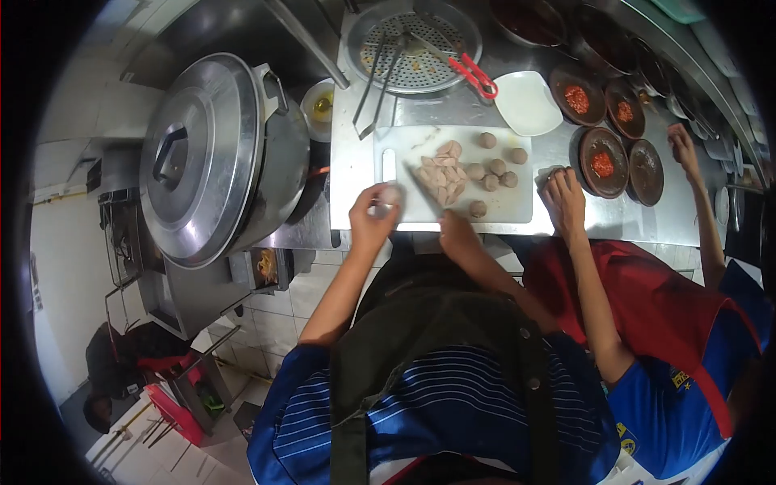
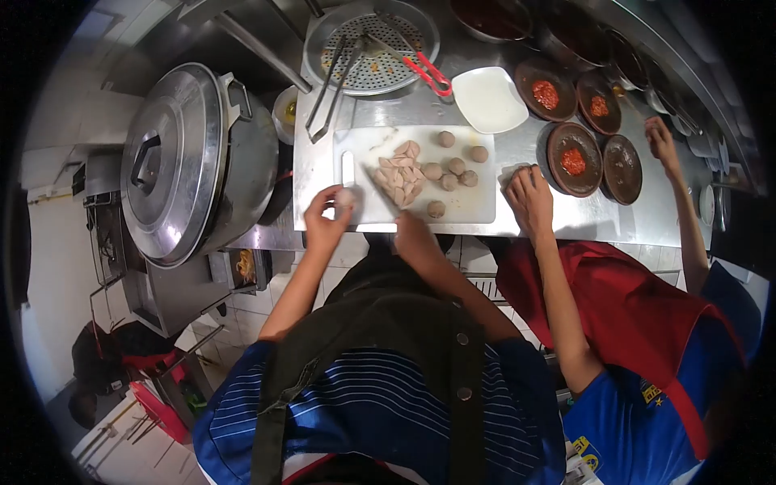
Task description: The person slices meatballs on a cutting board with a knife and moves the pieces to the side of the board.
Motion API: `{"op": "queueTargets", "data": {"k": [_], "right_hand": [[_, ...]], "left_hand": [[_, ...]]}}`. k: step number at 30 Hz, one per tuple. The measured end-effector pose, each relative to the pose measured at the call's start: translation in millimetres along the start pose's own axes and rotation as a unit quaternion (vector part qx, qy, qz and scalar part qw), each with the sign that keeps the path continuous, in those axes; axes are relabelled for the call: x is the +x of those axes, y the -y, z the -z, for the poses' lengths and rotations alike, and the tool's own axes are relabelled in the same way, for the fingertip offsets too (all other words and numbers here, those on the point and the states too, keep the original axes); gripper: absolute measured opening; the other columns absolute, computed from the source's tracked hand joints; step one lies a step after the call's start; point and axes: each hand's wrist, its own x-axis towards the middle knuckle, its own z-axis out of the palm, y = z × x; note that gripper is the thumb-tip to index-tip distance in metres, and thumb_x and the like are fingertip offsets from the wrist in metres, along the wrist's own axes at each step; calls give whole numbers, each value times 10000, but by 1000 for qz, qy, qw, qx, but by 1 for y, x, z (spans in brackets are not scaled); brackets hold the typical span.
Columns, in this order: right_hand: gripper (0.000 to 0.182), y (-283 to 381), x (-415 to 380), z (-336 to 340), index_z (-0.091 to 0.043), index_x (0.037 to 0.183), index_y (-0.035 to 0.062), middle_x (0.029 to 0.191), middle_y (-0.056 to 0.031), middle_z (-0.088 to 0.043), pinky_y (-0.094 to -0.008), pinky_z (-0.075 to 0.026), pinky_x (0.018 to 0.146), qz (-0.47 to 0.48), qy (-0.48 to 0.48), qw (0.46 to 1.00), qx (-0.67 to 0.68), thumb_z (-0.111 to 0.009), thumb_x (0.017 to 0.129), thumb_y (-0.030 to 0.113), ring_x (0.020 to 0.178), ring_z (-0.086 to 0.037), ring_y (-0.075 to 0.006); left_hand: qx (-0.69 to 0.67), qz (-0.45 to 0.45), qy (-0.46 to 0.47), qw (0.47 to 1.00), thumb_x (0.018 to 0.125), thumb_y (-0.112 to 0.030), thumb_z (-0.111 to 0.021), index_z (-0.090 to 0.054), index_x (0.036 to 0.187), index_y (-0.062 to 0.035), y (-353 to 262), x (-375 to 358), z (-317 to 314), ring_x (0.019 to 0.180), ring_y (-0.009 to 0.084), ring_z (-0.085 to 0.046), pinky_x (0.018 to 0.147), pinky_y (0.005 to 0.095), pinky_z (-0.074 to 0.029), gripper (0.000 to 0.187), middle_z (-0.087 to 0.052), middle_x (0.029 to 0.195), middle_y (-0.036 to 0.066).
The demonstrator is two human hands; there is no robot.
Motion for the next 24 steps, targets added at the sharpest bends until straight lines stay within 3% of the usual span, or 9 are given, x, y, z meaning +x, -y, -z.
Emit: {"op": "queueTargets", "data": {"k": [2, 6, 8, 10, 14, 21, 24], "right_hand": [[187, 4, 5, 17, -526, 834, -48, 770, -279, -571, -493, -425, 701, -86, -2, 996, -30, -454, 858, 123, 774, -557, -441], [202, 21, 1, 33, -508, 859, -53, 798, -297, -562, -503, -411, 713, -93, -4, 994, -60, -437, 876, 135, 798, -553, -447], [212, 47, -8, 43, -481, 899, -55, 810, -307, -559, -511, -403, 714, -140, 51, 987, -53, -403, 898, 142, 808, -553, -451], [218, 67, -17, 50, -470, 910, -56, 812, -303, -563, -515, -403, 717, -153, 84, 983, -59, -384, 906, 145, 811, -555, -452], [219, 77, -24, 58, -456, 930, -61, 819, -293, -576, -518, -416, 730, -180, 140, 969, -98, -351, 908, 130, 824, -564, -447], [190, 72, -30, 49, -467, 937, -65, 822, -289, -587, -495, -440, 752, -218, 167, 954, -122, -374, 871, 88, 843, -583, -424], [198, 50, -19, 19, -477, 933, -65, 800, -278, -593, -497, -446, 744, -172, 96, 973, -123, -378, 865, 93, 819, -588, -423]], "left_hand": [[-1, -12, 50, 999, 668, -30, -694, -601, 983, -20, -8, 0, -16, 768, 198, -589, 693, 284, -475, 328, -624, 905, 111], [-25, -18, 34, 999, 702, -31, -689, -632, 948, -8, 0, 5, -33, 762, 184, -593, 654, 275, -489, 254, -623, 899, 122], [-26, -18, 17, 999, 719, -30, -684, -645, 930, -1, 0, 4, -33, 760, 172, -598, 643, 265, -496, 216, -624, 902, 124], [-96, 64, 20, 993, 745, -29, -680, -665, 898, 0, -3, 6, -32, 746, 153, -612, 637, 240, -506, 157, -626, 903, 120], [-163, 136, -8, 977, 726, -38, -716, -659, 873, 23, 18, 0, -43, 722, 139, -618, 644, 227, -508, 169, -633, 874, 108], [-194, 112, -3, 975, 727, -11, -704, -663, 828, 32, 20, -3, -42, 743, 144, -621, 656, 227, -500, 117, -641, 839, 110], [-119, 85, 0, 989, 720, -1, -702, -667, 809, 33, 22, -5, -42, 773, 167, -626, 669, 238, -496, 102, -641, 819, 115]]}}
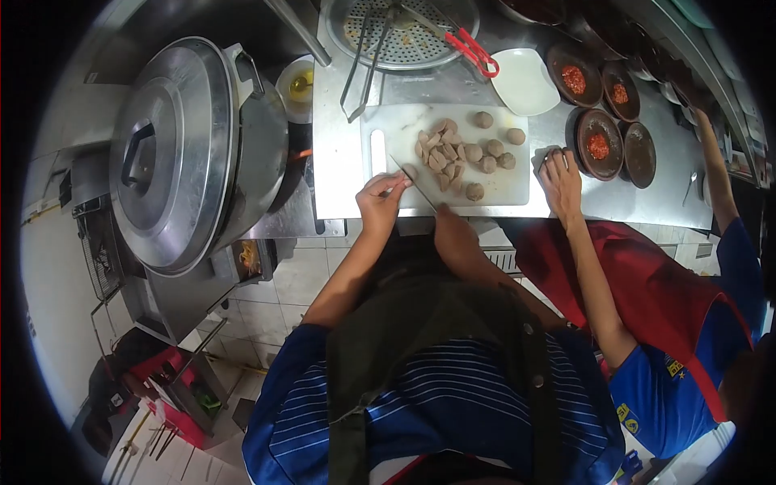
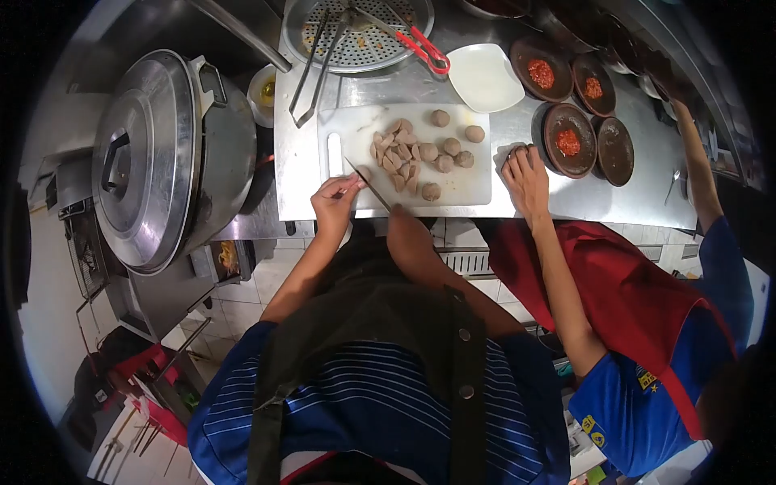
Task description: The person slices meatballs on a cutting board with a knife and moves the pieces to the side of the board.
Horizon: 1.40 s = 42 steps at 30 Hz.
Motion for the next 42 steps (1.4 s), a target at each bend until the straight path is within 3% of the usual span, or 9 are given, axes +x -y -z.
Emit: {"op": "queueTargets", "data": {"k": [3, 6, 11, 15, 21, 27, 32, 35, 42], "right_hand": [[204, -9, 21, -15, -487, 923, -66, 791, -280, -590, -494, -444, 731, 22, -31, 999, -7, -387, 870, 104, 812, -582, -431], [207, -30, 31, -5, -493, 909, -67, 794, -287, -583, -490, -435, 727, 94, -20, 993, 74, -399, 877, 115, 819, -569, -444], [216, -10, 2, 29, -493, 899, -72, 832, -306, -573, -486, -418, 747, 0, -12, 996, 92, -395, 882, 120, 854, -549, -458], [222, 0, -13, 38, -484, 910, -74, 851, -308, -574, -487, -416, 756, -3, 22, 997, 72, -378, 882, 119, 862, -552, -452], [218, -2, -20, 32, -474, 937, -75, 857, -289, -587, -492, -436, 760, -24, 75, 996, 35, -374, 867, 105, 834, -575, -437], [209, -13, 17, -3, -488, 942, -69, 810, -281, -592, -487, -450, 737, 2, -34, 999, -3, -392, 862, 99, 800, -589, -426], [225, -3, 17, 21, -489, 933, -67, 853, -282, -586, -482, -451, 731, 36, -9, 998, 44, -380, 876, 121, 802, -583, -426], [221, 3, -7, 36, -490, 927, -65, 848, -283, -584, -478, -449, 733, 42, 18, 998, 37, -373, 875, 114, 824, -578, -419], [201, -1, 4, 4, -483, 941, -62, 828, -281, -580, -486, -437, 756, 17, 10, 1000, 21, -399, 856, 99, 847, -571, -418]], "left_hand": [[-5, 21, 5, 1000, 734, 21, -691, -673, 884, 20, -4, -2, 2, 768, 125, -597, 677, 222, -477, 152, -632, 899, 108], [64, -127, 22, 990, 731, -10, -685, -672, 915, -2, -17, 7, -10, 789, 192, -608, 674, 256, -476, 185, -623, 905, 134], [251, -121, 72, 958, 703, -60, -702, -656, 901, 12, -33, 11, -13, 727, 223, -615, 655, 270, -487, 215, -622, 856, 165], [175, -24, 81, 981, 712, -39, -672, -656, 838, -8, -34, 15, -5, 626, 252, -610, 578, 310, -482, 131, -633, 767, 141], [168, -70, 88, 979, 713, 9, -649, -660, 787, 5, -28, 17, 3, 622, 237, -610, 577, 287, -480, 75, -634, 766, 131], [167, -61, 98, 979, 718, 7, -651, -664, 792, 1, -31, 17, 1, 618, 237, -609, 574, 288, -481, 76, -635, 771, 131], [154, -111, 91, 977, 737, 5, -637, -664, 802, -2, -24, 13, 6, 643, 239, -614, 576, 290, -482, 71, -637, 784, 128], [163, -92, 99, 977, 731, 4, -651, -668, 792, -3, -29, 13, 8, 675, 240, -623, 600, 292, -491, 64, -643, 789, 125], [196, -97, 96, 971, 734, -16, -665, -665, 781, 5, -22, 12, 9, 691, 242, -629, 626, 292, -501, 52, -647, 797, 131]]}}
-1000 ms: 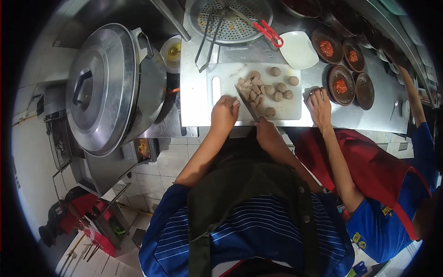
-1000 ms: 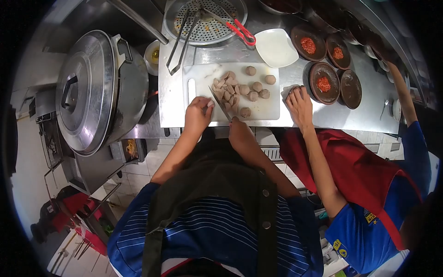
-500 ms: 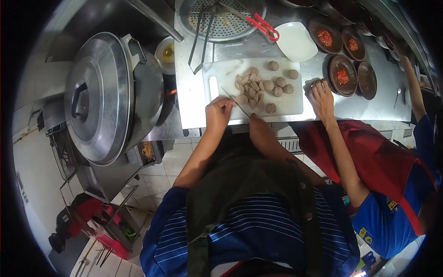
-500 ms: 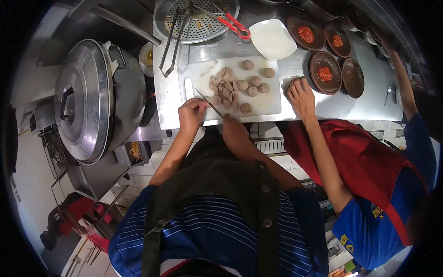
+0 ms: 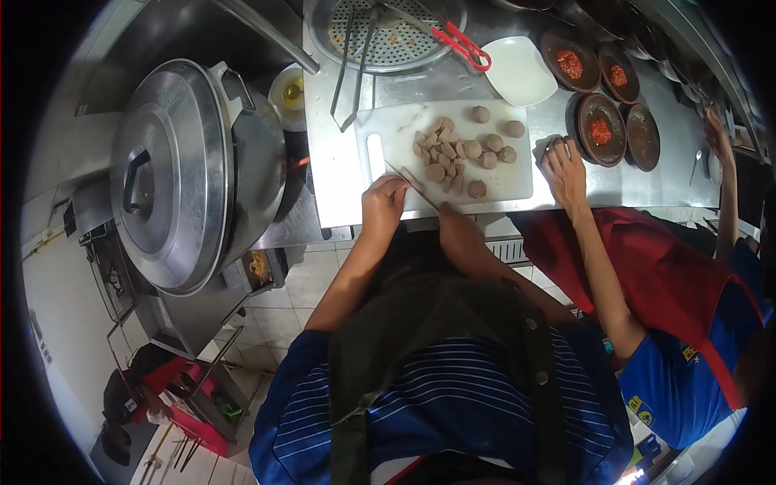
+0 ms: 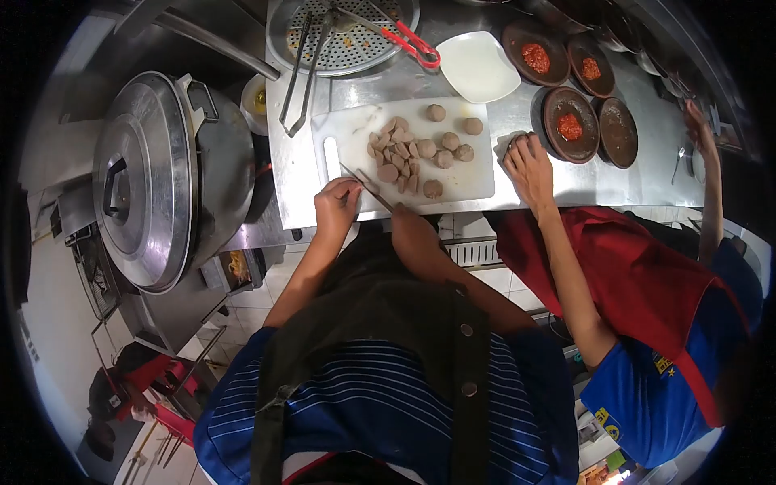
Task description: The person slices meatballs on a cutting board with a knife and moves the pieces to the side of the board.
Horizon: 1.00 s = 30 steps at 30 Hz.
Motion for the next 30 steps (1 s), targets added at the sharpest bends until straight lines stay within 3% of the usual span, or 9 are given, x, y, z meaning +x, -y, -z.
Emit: {"op": "queueTargets", "data": {"k": [6, 8, 12, 14, 16, 21, 24, 26, 30], "right_hand": [[222, -38, 38, -9, -481, 980, -22, 692, -222, -576, -425, -479, 602, 134, -37, 990, 39, -467, 865, 168, 673, -604, -341], [237, -39, 27, 24, -491, 932, -8, 608, -110, -513, -360, -442, 475, -121, 272, 916, 269, -484, 876, 222, 545, -556, -215], [202, -61, -2, 46, -493, 896, 41, 547, 9, -374, -252, -350, 379, -99, 305, 895, 311, -491, 881, 243, 446, -393, -60], [220, -62, -22, 62, -513, 872, 31, 553, -2, -414, -261, -356, 375, -102, 298, 927, 202, -498, 880, 250, 444, -408, -80], [233, -78, -40, 71, -521, 860, 25, 559, -7, -435, -262, -361, 374, -73, 271, 943, 180, -498, 881, 256, 450, -431, -85], [280, -82, -74, 104, -531, 810, 3, 602, -34, -489, -278, -402, 416, -134, 252, 953, 103, -505, 881, 272, 507, -501, -94], [294, -97, -69, 80, -538, 839, -11, 648, -98, -547, -355, -461, 541, -98, 234, 964, 74, -499, 881, 277, 595, -576, -206], [270, -105, -52, 41, -543, 907, -2, 795, -219, -581, -435, -450, 685, 86, 86, 992, 25, -483, 872, 259, 756, -577, -377], [250, -40, -8, 9, -521, 891, -42, 870, -285, -565, -481, -417, 751, 67, 81, 993, 47, -473, 865, 203, 878, -537, -442]], "left_hand": [[3, -36, -41, 999, 746, 12, -610, -645, 785, 9, -3, 0, -6, 729, 283, -624, 640, 318, -503, 52, -635, 812, 135], [-7, -30, -44, 999, 749, 9, -623, -651, 806, 14, 3, 2, -4, 719, 256, -632, 631, 303, -507, 64, -639, 834, 137], [-45, 4, -69, 997, 737, -16, -634, -639, 884, 5, -12, 8, 3, 721, 298, -618, 613, 328, -507, 149, -620, 898, 156], [-37, 10, -39, 999, 707, -39, -656, -632, 932, -12, -29, 15, 8, 791, 291, -599, 686, 352, -491, 228, -606, 955, 143], [74, -207, 35, 975, 671, -50, -680, -637, 964, -36, -43, 27, 2, 872, 259, -570, 737, 356, -466, 296, -603, 946, 107], [143, -167, 173, 960, 621, -60, -687, -637, 925, -50, -45, 43, -17, 797, 257, -591, 700, 346, -448, 309, -617, 857, 109], [32, -123, 139, 982, 622, -58, -691, -643, 891, -33, -41, 46, -9, 720, 272, -601, 672, 342, -474, 274, -620, 791, 129], [6, -133, 65, 989, 628, -43, -662, -637, 822, -21, -41, 41, 3, 625, 264, -591, 572, 356, -472, 197, -615, 726, 122], [-150, 58, -76, 984, 710, -36, -686, -630, 926, 18, -14, 23, 33, 691, 107, -604, 633, 218, -482, 230, -650, 792, 77]]}}
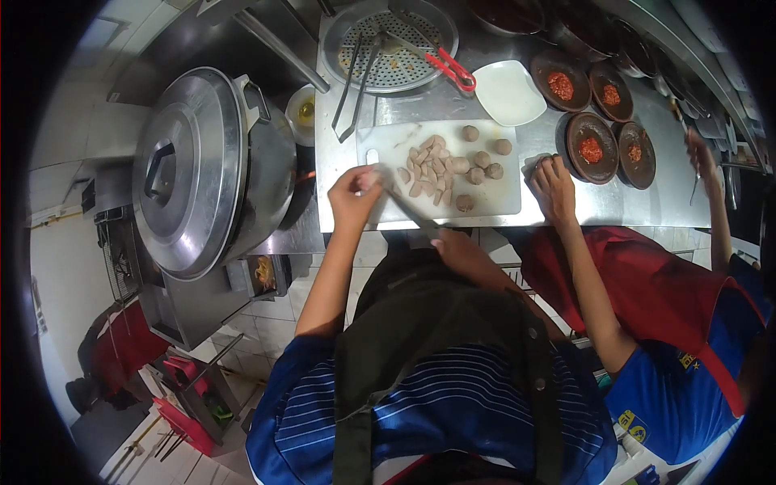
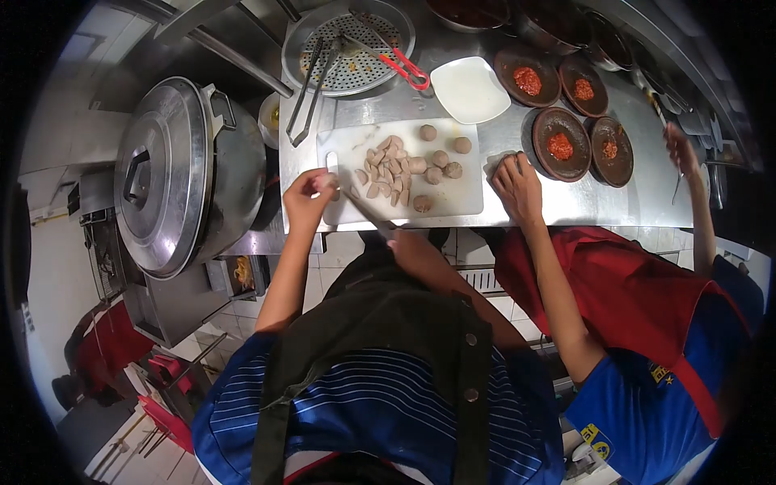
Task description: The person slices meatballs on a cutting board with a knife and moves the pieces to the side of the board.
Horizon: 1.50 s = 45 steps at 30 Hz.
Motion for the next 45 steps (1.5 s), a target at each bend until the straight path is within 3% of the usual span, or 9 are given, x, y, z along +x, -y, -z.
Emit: {"op": "queueTargets", "data": {"k": [6, 9, 11, 17, 32, 39, 42, 44, 45], "right_hand": [[240, 7, 17, 0, -509, 936, -57, 867, -295, -562, -491, -408, 756, -18, -106, 994, 15, -419, 889, 160, 865, -533, -454], [248, 23, 0, 12, -500, 959, -60, 890, -297, -560, -497, -404, 756, -50, -77, 995, 32, -397, 900, 157, 861, -539, -447], [246, 34, -9, 12, -492, 976, -58, 884, -294, -570, -503, -401, 763, -50, -85, 995, 12, -385, 904, 151, 857, -549, -439], [238, 44, -13, 19, -478, 965, -69, 855, -280, -591, -497, -429, 759, -95, 11, 994, -45, -372, 895, 131, 861, -569, -420], [201, 19, 3, 1, -489, 934, -26, 810, -277, -584, -503, -416, 744, 42, -74, 996, -38, -394, 899, 147, 821, -565, -430], [192, 10, 24, -22, -483, 929, -63, 828, -284, -584, -497, -432, 761, -3, -67, 993, -94, -362, 857, 69, 852, -569, -429], [183, 10, 42, -13, -482, 922, -42, 701, -230, -584, -458, -474, 598, 57, -105, 985, -124, -399, 880, 115, 662, -605, -367], [193, 11, 41, 14, -481, 905, -8, 569, -101, -518, -349, -418, 402, -123, 126, 973, 149, -464, 886, 183, 457, -528, -210], [193, 4, 39, 21, -481, 905, -8, 569, -101, -518, -349, -418, 402, -122, 118, 975, 146, -464, 886, 183, 457, -528, -210]], "left_hand": [[-194, 195, -34, 961, 759, -63, -701, -607, 930, 42, 28, -38, -23, 593, 91, -570, 548, 198, -468, 222, -614, 726, 48], [-65, 219, -17, 973, 741, -64, -711, -619, 870, 45, 20, -45, -27, 567, 113, -564, 523, 226, -463, 192, -615, 728, 70], [155, 48, 12, 987, 721, -55, -708, -634, 825, 34, 18, -46, -21, 569, 152, -568, 521, 253, -461, 156, -616, 747, 112], [96, -52, 11, 994, 747, -12, -664, -665, 823, 6, 20, -40, -25, 660, 183, -607, 555, 272, -464, 78, -628, 763, 120], [122, -22, 32, 992, 737, 15, -639, -662, 829, 17, 16, -43, -17, 734, 262, -632, 660, 299, -497, 95, -642, 817, 148], [135, -29, 27, 990, 739, -5, -644, -659, 808, 9, 19, -46, -18, 760, 286, -631, 689, 312, -499, 71, -647, 837, 144], [138, -51, 19, 989, 741, -16, -647, -657, 802, 11, 16, -45, -20, 770, 288, -633, 696, 317, -501, 68, -647, 836, 146], [138, -71, 19, 988, 738, -20, -654, -656, 819, 9, 18, -47, -23, 784, 290, -633, 701, 318, -503, 86, -645, 855, 147], [152, -92, 20, 984, 737, -22, -656, -655, 835, 7, 18, -48, -23, 788, 292, -631, 700, 320, -504, 102, -644, 868, 147]]}}
